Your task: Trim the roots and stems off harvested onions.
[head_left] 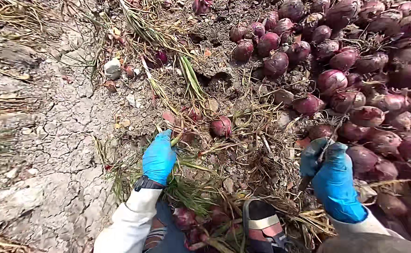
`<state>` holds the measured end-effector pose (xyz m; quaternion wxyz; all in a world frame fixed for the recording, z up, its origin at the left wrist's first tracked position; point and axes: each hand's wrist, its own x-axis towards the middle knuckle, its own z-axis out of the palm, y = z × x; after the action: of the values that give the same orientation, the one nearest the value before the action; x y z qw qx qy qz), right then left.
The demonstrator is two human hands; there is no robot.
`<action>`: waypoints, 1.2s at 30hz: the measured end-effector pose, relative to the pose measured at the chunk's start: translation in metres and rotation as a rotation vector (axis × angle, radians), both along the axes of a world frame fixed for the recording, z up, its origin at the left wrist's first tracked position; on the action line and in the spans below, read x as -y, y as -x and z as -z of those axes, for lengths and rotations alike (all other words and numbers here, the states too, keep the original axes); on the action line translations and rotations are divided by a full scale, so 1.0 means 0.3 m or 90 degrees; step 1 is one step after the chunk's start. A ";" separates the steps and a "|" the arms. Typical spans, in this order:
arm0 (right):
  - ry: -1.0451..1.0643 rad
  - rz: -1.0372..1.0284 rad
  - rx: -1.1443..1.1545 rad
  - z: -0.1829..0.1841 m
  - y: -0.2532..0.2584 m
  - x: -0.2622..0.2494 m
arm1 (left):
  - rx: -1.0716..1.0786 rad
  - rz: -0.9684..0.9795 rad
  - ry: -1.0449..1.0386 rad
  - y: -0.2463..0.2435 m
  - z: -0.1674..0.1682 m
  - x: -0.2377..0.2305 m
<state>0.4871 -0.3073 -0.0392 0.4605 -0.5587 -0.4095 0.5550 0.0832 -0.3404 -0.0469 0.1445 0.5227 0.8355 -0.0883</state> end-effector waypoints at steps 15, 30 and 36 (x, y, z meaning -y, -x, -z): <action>0.148 -0.409 -0.047 -0.022 0.220 0.153 | 0.953 -0.043 -0.149 -0.208 -0.226 0.225; 0.175 -0.333 -0.037 0.005 0.287 0.229 | 0.423 0.275 -0.297 -0.178 -0.212 0.167; 0.354 -0.321 -0.137 0.061 0.235 0.207 | 0.302 0.479 -0.362 -0.253 -0.197 0.049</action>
<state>0.4167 -0.3696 -0.0573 0.1811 -0.4830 -0.3173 0.7958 0.1591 -0.3551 0.0121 0.1400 0.8105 0.5257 0.2170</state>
